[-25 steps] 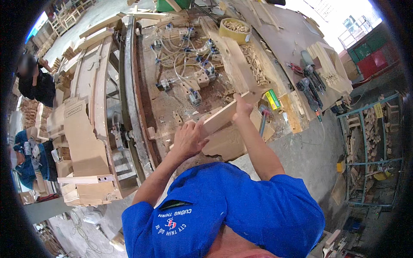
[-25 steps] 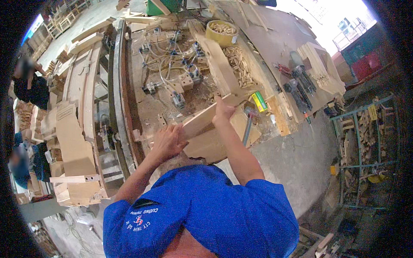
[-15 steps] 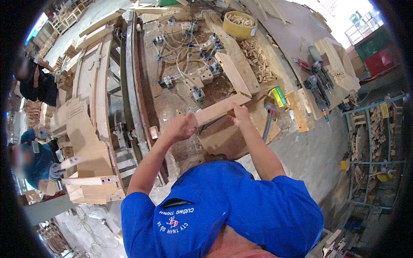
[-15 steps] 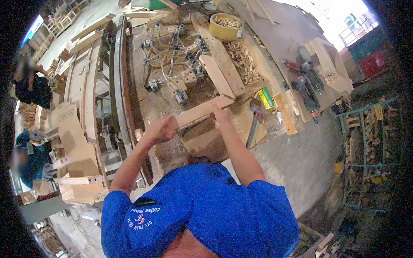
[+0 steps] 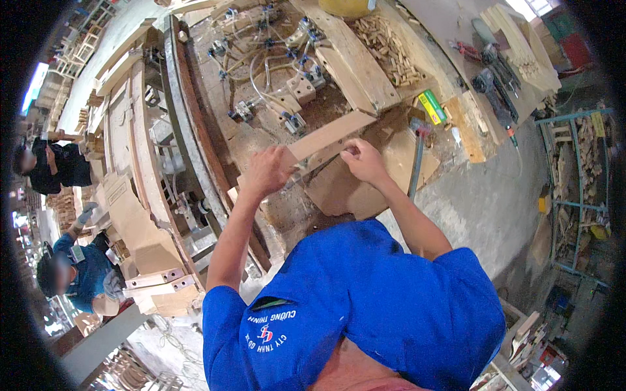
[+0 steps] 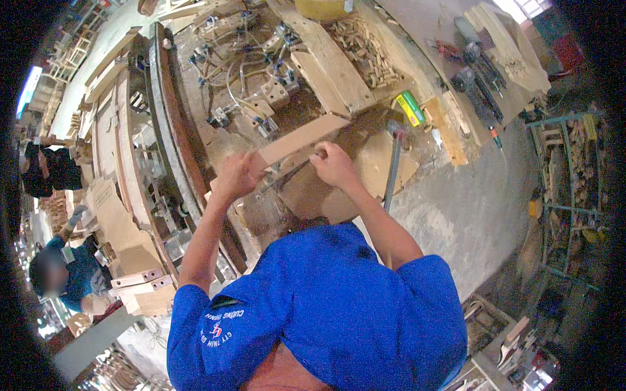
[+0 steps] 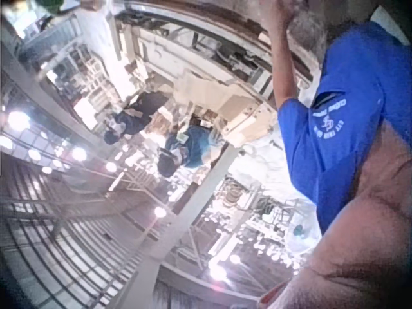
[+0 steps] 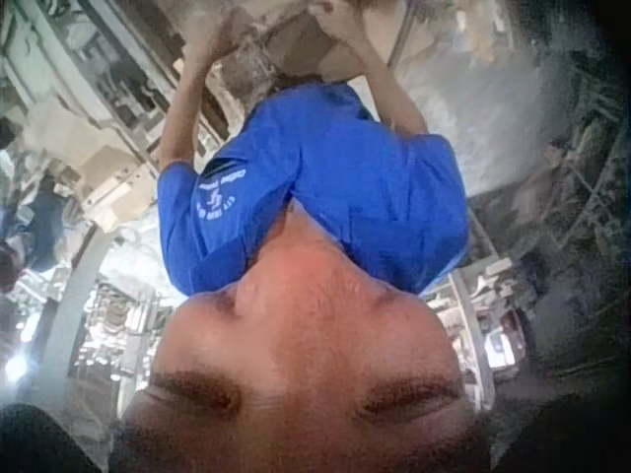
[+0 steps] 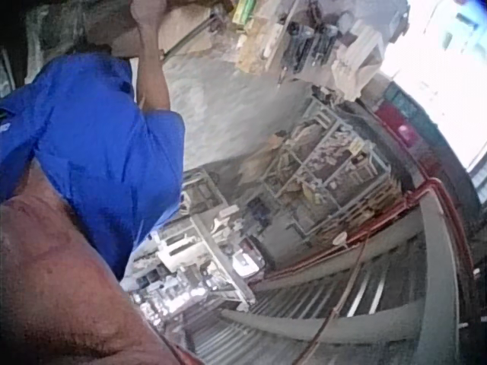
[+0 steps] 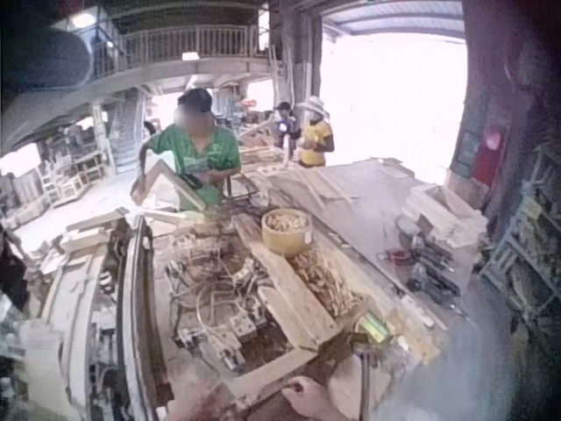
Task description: The person assembles wooden chair frames by aligning parts on a jig, tapping them with a hammer, and securing them with a pneumatic nail gun. The process is repeated for multiple frames in a workshop setting.
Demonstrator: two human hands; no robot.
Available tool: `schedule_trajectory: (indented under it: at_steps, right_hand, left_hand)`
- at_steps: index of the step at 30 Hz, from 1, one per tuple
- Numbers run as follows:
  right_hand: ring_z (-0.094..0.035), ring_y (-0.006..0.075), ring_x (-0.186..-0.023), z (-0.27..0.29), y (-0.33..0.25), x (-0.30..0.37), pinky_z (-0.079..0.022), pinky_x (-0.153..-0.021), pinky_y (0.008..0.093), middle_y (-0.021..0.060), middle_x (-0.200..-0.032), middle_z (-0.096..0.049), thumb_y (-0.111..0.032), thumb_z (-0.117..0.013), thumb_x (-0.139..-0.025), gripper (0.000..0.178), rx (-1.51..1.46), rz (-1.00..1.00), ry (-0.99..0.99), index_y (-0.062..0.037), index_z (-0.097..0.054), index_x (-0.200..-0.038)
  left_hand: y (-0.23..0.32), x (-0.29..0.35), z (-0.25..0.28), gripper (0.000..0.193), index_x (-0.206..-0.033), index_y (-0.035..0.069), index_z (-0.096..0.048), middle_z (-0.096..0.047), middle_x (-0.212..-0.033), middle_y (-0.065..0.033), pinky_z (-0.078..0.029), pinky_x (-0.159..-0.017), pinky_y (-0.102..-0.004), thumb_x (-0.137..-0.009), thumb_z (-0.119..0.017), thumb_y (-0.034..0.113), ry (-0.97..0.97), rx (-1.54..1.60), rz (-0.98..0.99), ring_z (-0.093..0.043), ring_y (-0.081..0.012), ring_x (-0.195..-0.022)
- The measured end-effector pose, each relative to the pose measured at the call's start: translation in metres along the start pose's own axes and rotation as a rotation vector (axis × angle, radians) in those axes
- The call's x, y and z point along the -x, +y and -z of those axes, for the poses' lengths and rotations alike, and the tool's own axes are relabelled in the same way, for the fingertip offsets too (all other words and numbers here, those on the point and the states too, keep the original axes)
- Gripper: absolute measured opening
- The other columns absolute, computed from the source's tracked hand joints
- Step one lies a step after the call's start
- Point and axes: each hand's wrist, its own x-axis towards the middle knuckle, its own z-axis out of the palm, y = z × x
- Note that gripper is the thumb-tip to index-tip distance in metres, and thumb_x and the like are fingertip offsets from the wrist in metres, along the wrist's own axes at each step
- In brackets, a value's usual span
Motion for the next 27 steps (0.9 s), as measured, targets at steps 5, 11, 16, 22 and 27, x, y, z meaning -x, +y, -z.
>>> schedule_trajectory:
  at_steps: [5, 11, 16, 22, 27]
  right_hand:
    - [-0.066, 0.0385, -0.107, -0.013, -0.022, -0.007, -0.053, -0.095, 0.0463, 0.0229, -0.114, -0.066, -0.03, -0.072, -0.089, 0.041, 0.098, 0.148, -0.109, -0.002, -0.067, -0.118]
    - [-0.063, 0.036, -0.11, -0.007, -0.024, -0.011, -0.053, -0.092, 0.046, 0.0198, -0.121, -0.063, -0.026, -0.075, -0.087, 0.042, 0.301, 0.291, -0.035, -0.0041, -0.065, -0.122]
    - [-0.056, 0.0373, -0.12, 0.007, -0.026, -0.03, -0.049, -0.099, 0.0502, 0.0178, -0.128, -0.058, -0.026, -0.079, -0.083, 0.051, 0.58, 0.414, -0.005, -0.0035, -0.062, -0.125]
    - [-0.052, 0.036, -0.127, 0.001, -0.024, -0.041, -0.046, -0.102, 0.0519, 0.018, -0.135, -0.054, -0.023, -0.08, -0.081, 0.055, 0.676, 0.434, 0.005, -0.0019, -0.061, -0.127]
    - [-0.045, 0.0367, -0.139, 0.002, -0.014, -0.059, -0.041, -0.111, 0.0526, 0.0195, -0.145, -0.05, -0.021, -0.074, -0.083, 0.063, 0.872, 0.615, -0.022, -0.0012, -0.054, -0.139]
  left_hand:
    - [-0.008, 0.002, -0.018, 0.058, -0.139, 0.011, -0.056, -0.067, -0.118, -0.0165, -0.048, -0.094, -0.0513, -0.091, -0.071, 0.04, 0.011, -0.03, 0.133, -0.064, -0.0379, -0.111]
    - [-0.025, 0.003, -0.003, 0.057, -0.138, 0.008, -0.057, -0.066, -0.119, -0.0177, -0.05, -0.093, -0.05, -0.092, -0.071, 0.037, -0.027, 0.101, 0.045, -0.064, -0.039, -0.11]
    - [-0.047, 0.031, 0.011, 0.055, -0.135, 0.004, -0.058, -0.065, -0.119, -0.0186, -0.051, -0.093, -0.0484, -0.088, -0.074, 0.028, -0.197, -0.11, 0.105, -0.063, -0.0389, -0.111]
    - [-0.037, 0.041, -0.001, 0.047, -0.125, 0.003, -0.059, -0.062, -0.113, -0.0168, -0.05, -0.086, -0.0468, -0.084, -0.074, 0.02, -0.037, -0.127, 0.01, -0.062, -0.036, -0.104]
    - [-0.034, 0.033, -0.01, 0.043, -0.124, 0.003, -0.06, -0.061, -0.113, -0.0164, -0.049, -0.09, -0.0458, -0.085, -0.073, 0.018, -0.042, -0.147, 0.032, -0.06, -0.0357, -0.107]
